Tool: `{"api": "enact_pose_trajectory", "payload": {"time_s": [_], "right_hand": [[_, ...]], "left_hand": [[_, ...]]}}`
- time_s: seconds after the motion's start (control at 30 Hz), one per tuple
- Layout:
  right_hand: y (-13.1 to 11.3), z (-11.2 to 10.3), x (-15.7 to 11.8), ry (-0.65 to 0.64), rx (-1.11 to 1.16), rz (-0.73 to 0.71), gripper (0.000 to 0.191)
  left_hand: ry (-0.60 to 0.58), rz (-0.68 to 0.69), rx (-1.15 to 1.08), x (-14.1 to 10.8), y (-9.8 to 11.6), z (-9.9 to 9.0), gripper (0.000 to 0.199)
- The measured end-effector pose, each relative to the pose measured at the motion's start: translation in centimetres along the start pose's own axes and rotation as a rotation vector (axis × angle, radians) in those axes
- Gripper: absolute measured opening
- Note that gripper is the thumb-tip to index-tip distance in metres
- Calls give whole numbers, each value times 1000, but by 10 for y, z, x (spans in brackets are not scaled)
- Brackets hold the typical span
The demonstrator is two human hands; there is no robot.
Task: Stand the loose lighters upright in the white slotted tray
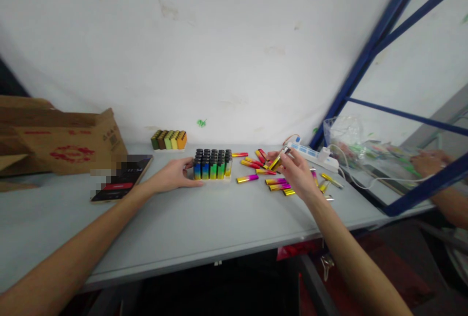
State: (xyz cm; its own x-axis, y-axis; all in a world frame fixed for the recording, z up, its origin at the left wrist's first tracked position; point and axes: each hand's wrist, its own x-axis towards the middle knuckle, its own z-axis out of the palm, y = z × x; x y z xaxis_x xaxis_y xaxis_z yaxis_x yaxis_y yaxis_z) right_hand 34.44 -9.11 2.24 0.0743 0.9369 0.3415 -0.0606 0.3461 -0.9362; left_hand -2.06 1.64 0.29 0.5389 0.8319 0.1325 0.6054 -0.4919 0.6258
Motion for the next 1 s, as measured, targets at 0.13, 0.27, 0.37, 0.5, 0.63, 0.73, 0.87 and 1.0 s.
{"api": "enact_pose_trajectory", "payload": {"time_s": [0.13,0.27,0.37,0.5,0.63,0.73,0.87,1.0], "right_hand": [[1,24,15,-148,-42,-27,34],[7,50,24,-179,-91,-19,40],[19,67,29,-113,-18,44,43],[35,75,31,-47,97,200,53],[36,69,30,-74,118,280,50],[34,66,29,-52,56,268,43],[34,67,28,-69,26,247,40],[35,68,26,-83,42,258,40]], "left_hand": [[-3,-17,102,-1,1,0,71],[-18,-14,75,-2,3,0,67],[-21,-16,85,-2,3,0,70],[-24,-7,128,-2,2,0,74],[-23,-12,160,-1,0,-1,73],[-28,-16,172,0,-2,0,74],[-28,-6,179,2,-6,0,74],[-13,-6,144,1,-7,1,73]]}}
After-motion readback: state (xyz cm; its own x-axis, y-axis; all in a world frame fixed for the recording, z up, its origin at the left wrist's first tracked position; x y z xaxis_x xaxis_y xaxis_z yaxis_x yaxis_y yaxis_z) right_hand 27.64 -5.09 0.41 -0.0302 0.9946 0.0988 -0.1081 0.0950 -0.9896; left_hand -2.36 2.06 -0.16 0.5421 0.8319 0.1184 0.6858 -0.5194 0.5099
